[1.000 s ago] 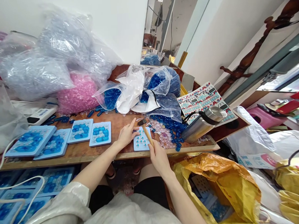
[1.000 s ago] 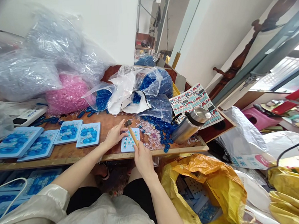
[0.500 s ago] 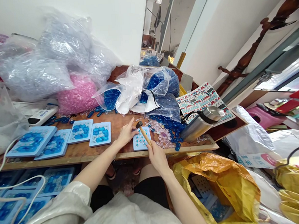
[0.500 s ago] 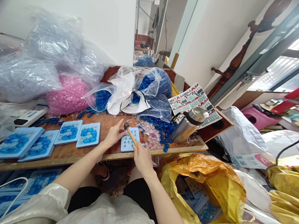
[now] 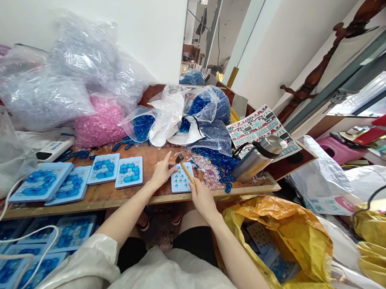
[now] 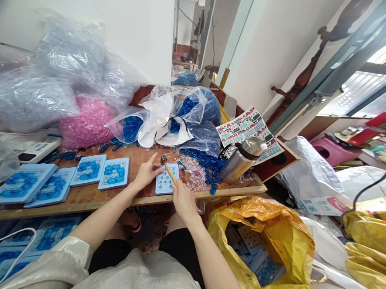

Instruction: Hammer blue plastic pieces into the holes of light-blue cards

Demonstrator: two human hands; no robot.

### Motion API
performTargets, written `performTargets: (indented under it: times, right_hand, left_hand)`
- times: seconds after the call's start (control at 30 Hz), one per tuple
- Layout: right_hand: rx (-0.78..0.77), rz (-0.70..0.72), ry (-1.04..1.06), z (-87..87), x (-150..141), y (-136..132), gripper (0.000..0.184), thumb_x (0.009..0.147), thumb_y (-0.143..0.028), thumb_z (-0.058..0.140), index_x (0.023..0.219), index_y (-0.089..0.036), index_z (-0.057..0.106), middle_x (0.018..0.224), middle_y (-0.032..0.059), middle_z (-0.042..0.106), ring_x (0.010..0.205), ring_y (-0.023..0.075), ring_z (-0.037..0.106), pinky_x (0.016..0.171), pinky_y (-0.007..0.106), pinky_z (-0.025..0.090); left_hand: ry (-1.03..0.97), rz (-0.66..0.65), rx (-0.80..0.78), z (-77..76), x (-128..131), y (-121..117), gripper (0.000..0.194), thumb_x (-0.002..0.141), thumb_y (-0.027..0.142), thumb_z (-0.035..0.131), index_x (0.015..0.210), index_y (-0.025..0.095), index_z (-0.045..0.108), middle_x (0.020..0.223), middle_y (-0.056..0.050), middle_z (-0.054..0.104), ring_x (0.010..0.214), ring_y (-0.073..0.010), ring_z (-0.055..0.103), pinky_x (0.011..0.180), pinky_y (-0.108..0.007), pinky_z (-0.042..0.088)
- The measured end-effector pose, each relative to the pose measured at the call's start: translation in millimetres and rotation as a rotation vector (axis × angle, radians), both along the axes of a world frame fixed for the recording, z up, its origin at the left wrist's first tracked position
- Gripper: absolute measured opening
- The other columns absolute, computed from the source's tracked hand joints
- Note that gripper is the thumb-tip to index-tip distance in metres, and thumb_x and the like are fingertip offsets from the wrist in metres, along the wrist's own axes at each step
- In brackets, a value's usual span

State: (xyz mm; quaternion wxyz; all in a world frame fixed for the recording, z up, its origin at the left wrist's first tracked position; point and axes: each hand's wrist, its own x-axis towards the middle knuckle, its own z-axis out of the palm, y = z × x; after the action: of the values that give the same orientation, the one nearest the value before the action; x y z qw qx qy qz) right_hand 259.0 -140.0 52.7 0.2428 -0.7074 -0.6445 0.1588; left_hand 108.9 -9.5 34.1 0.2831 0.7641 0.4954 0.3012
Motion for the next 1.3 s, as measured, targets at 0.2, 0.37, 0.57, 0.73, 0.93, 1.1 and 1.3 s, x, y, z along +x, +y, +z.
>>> performTargets:
  times: [0.2,0.37,0.57,0.73,0.93,1.1,1.3]
  right_hand:
    - [0.064,-0.029,0.038,3.1,-2,0,0.033,0.092,-0.030,0.029,0.114,-0.016,0.048,0.095,0.0095,0.062,0.087,0.0203,0.058,0.069,0.025,0.038]
    - [0.008,-0.024,-0.003,0.0,0,-1,0.030,0.092,-0.031,0.030,0.108,-0.016,0.051,0.090,0.0092,0.062,0.083,0.0210,0.058,0.067,0.026,0.036]
    - [0.008,0.009,-0.016,2.7,2,2,0.031,0.091,-0.030,0.030,0.108,-0.016,0.052,0.088,0.0095,0.063,0.080,0.0209,0.058,0.064,0.025,0.035]
    - [-0.024,0.002,0.025,1.1,7,0,0.031,0.091,-0.032,0.031,0.110,-0.018,0.052,0.091,0.0081,0.063,0.082,0.0215,0.058,0.068,0.027,0.037]
    - [0.035,-0.045,0.195,-8.2,13,-7,0.034,0.090,-0.035,0.032,0.114,-0.020,0.051,0.100,0.0059,0.062,0.088,0.0205,0.057,0.076,0.029,0.040]
    - [0.043,-0.049,0.231,-7.6,14,-10,0.035,0.089,-0.036,0.034,0.114,-0.019,0.051,0.100,0.0056,0.062,0.089,0.0210,0.057,0.077,0.030,0.040]
    - [0.118,-0.029,0.198,2.8,7,-9,0.036,0.090,-0.034,0.032,0.117,-0.017,0.049,0.106,0.0076,0.060,0.092,0.0200,0.057,0.078,0.028,0.040]
  left_hand:
    - [-0.005,-0.009,-0.026,1.7,1,-1,0.075,0.071,0.022,0.067,0.136,0.019,0.028,0.102,-0.002,0.066,0.084,-0.0151,0.063,0.084,-0.027,0.045]
    - [0.040,-0.032,-0.007,0.7,1,1,0.077,0.071,0.020,0.067,0.137,0.019,0.027,0.102,-0.002,0.066,0.094,-0.0174,0.062,0.089,-0.028,0.043]
    - [0.021,-0.042,0.015,-4.5,-1,3,0.074,0.071,0.021,0.067,0.135,0.019,0.031,0.103,-0.003,0.066,0.095,-0.0176,0.061,0.087,-0.028,0.044]
    - [-0.014,-0.076,-0.021,-3.8,-4,2,0.077,0.069,0.023,0.068,0.136,0.020,0.029,0.102,-0.004,0.066,0.085,-0.0158,0.063,0.083,-0.028,0.046]
    - [0.002,-0.113,0.154,-10.4,-13,-3,0.037,0.077,0.027,0.059,0.113,0.019,0.055,0.101,-0.003,0.064,0.076,-0.0131,0.058,0.078,-0.027,0.045]
    - [0.015,-0.108,0.241,-14.9,-11,-3,0.020,0.080,0.028,0.054,0.095,0.017,0.061,0.094,-0.004,0.063,0.087,-0.0158,0.055,0.083,-0.029,0.042]
    - [0.027,-0.116,0.242,-11.7,-8,0,0.014,0.077,0.027,0.056,0.084,0.015,0.060,0.085,-0.003,0.060,0.080,-0.0142,0.053,0.078,-0.028,0.041]
